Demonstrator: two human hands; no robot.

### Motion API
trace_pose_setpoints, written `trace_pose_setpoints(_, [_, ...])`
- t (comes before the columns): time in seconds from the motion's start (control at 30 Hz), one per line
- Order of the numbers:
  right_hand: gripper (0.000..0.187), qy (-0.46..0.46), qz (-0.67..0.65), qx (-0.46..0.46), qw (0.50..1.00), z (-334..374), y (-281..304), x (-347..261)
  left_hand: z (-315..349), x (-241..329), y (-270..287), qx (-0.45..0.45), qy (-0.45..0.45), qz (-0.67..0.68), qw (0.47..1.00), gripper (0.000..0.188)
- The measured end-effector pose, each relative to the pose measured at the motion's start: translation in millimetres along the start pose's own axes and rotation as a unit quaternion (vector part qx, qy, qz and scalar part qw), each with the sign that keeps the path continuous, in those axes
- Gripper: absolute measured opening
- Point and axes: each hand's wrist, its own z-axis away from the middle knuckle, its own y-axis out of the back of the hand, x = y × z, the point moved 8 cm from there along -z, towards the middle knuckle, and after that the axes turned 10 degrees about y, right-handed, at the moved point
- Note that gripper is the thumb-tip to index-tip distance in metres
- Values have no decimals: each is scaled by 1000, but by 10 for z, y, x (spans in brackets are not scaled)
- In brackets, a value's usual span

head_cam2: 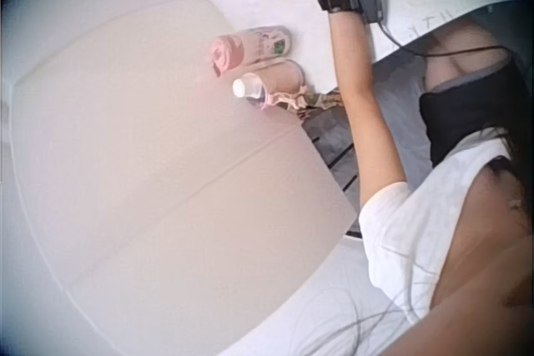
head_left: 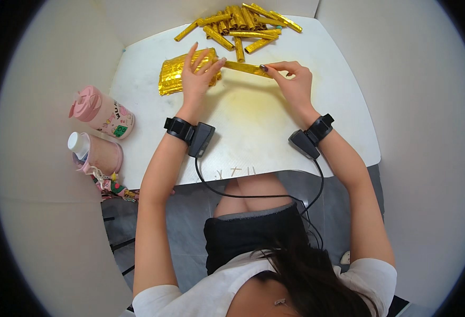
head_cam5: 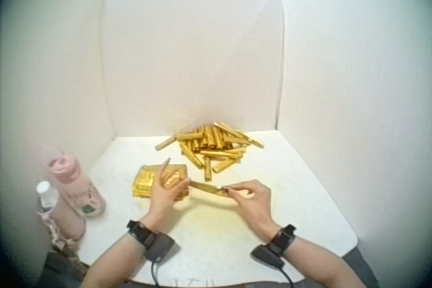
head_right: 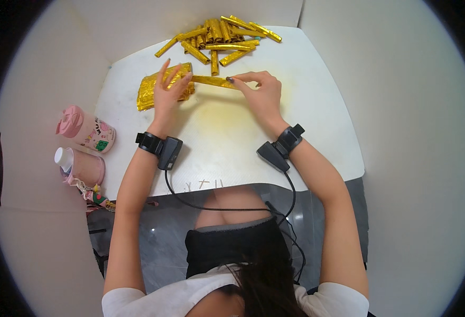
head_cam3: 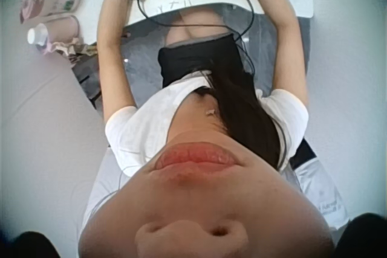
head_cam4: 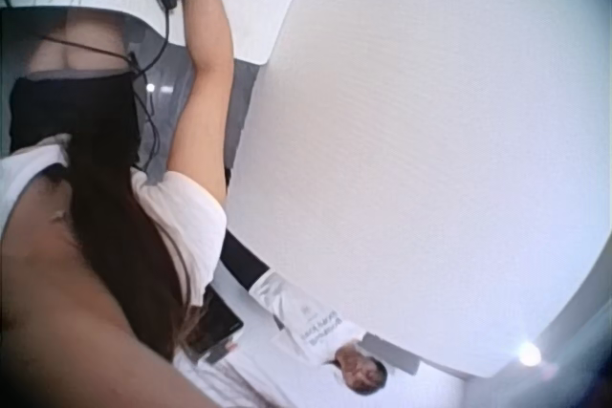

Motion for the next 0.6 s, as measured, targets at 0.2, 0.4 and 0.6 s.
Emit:
trace_pose_setpoints(0.2, [13,-81,-53,-36,995,98,-94,55,167,-146,-460,-174,179,275,929,60])
trace_pose_setpoints(0.4, [16,-49,-161,-134,977,114,-292,-125,162,-141,-445,-200,180,272,924,38])
trace_pose_setpoints(0.6, [17,74,-93,-24,993,-55,9,-417,432,-1,-685,-338,241,235,879,36])
